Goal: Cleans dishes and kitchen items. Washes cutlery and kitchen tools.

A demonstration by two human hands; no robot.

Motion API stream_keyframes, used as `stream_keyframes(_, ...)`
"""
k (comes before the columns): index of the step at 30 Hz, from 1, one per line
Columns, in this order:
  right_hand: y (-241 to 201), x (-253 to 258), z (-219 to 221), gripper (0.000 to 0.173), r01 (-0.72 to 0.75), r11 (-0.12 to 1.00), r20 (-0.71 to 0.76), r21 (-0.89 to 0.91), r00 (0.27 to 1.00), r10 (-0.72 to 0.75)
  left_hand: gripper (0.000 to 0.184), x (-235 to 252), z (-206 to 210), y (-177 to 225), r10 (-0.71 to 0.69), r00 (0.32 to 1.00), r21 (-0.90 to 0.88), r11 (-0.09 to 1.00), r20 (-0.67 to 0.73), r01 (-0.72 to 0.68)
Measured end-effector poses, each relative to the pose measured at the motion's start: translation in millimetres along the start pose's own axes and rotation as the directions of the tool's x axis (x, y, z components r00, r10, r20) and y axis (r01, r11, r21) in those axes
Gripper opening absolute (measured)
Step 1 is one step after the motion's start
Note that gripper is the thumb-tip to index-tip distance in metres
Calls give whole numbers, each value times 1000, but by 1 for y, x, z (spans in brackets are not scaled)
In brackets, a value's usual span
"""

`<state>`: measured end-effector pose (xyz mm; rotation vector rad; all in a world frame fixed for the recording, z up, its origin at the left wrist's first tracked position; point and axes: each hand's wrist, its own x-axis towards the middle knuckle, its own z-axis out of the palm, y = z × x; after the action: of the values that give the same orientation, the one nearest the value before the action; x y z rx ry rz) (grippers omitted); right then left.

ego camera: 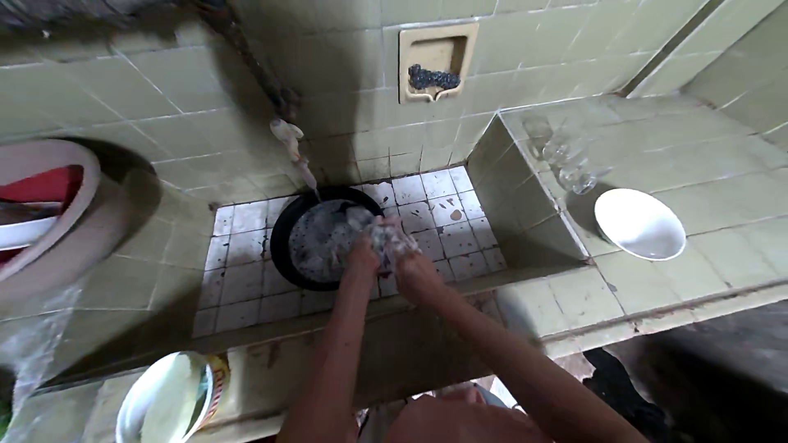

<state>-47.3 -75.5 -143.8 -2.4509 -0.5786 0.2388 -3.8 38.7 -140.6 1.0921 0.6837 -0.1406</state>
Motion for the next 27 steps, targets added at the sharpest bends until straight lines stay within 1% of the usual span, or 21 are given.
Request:
stream_keyframes(1, 8, -5, 3, 38, 57, 998, -14, 5, 998, -57, 39, 8, -17, 1, 67, 991, 14, 998, 112, -69)
stream_keyframes(2, 18, -9, 2, 41, 55, 996, 3, 64, 998, -55, 42, 16, -32, 3, 112, 971, 20, 993, 211, -119)
stream_keyframes(3, 26, -13, -1, 42, 26, 987, -8, 157, 1000, -25, 43, 21, -39, 3, 143, 956, -6, 989, 255, -146)
stream_keyframes(5, 27, -11, -13, 38, -90, 931, -53, 355, 992, 116, 40, 20, -38, 1, 170, 945, -23, 985, 279, -170)
stream_keyframes(6, 20, -6, -20, 36, -178, 874, -18, 452, 978, 209, 41, 18, -35, -3, 169, 934, 8, 984, 314, -180)
stream_keyframes(8, 7, 10, -23, 37, -252, 814, 48, 523, 962, 267, 39, 13, -21, -10, 163, 927, 101, 973, 338, -208)
stream_keyframes(10, -1, 16, -18, 40, -308, 774, 104, 553, 948, 302, 38, 9, -7, -16, 174, 918, 112, 968, 356, -227)
stream_keyframes(11, -3, 15, -15, 40, -334, 722, 126, 606, 936, 327, 39, 8, -5, -17, 189, 901, 110, 962, 391, -250)
stream_keyframes(12, -1, 14, -11, 37, -350, 644, 151, 680, 927, 344, 43, 8, -7, -15, 212, 871, 109, 952, 443, -288)
stream_keyframes(13, 4, 13, -4, 34, -356, 551, 189, 754, 922, 337, 47, 10, -8, -12, 225, 843, 119, 940, 489, -320)
stream_keyframes(14, 7, 11, 0, 32, -352, 461, 227, 815, 925, 305, 48, 10, -8, -8, 218, 839, 150, 931, 499, -331)
stream_keyframes(16, 9, 8, 5, 25, -377, 280, 308, 883, 915, 261, 45, 13, -4, -3, 188, 879, 147, 950, 439, -277)
stream_keyframes(18, 8, 7, -1, 23, -444, 105, 401, 890, 871, 284, 39, 11, -1, -1, 193, 900, 86, 966, 390, -244)
stream_keyframes(19, 9, 6, -5, 23, -459, 45, 427, 888, 855, 296, 36, 9, 1, -2, 202, 911, 42, 972, 361, -232)
stream_keyframes(20, 13, 5, -8, 26, -463, 17, 439, 886, 849, 293, 33, 7, 3, -2, 210, 921, 10, 974, 329, -225)
stream_keyframes(21, 15, 5, -11, 31, -465, 46, 437, 884, 858, 271, 30, 6, 5, -5, 216, 927, -17, 975, 306, -221)
stream_keyframes(22, 16, 4, -12, 29, -458, 118, 420, 881, 872, 250, 28, 8, 3, -9, 213, 929, -21, 976, 302, -216)
stream_keyframes(24, 15, 1, -11, 22, -424, 269, 380, 865, 903, 203, 33, 7, -4, -15, 198, 924, 20, 976, 327, -216)
stream_keyframes(25, 15, 1, -10, 21, -434, 302, 393, 849, 900, 189, 33, 4, -6, -16, 184, 925, 38, 977, 333, -208)
stream_keyframes(26, 16, 0, -11, 22, -468, 296, 425, 833, 883, 199, 30, 1, -6, -16, 167, 924, 46, 980, 345, -194)
stream_keyframes(27, 16, 0, -12, 22, -509, 256, 456, 822, 857, 241, 30, -3, -6, -15, 138, 918, 63, 983, 371, -173)
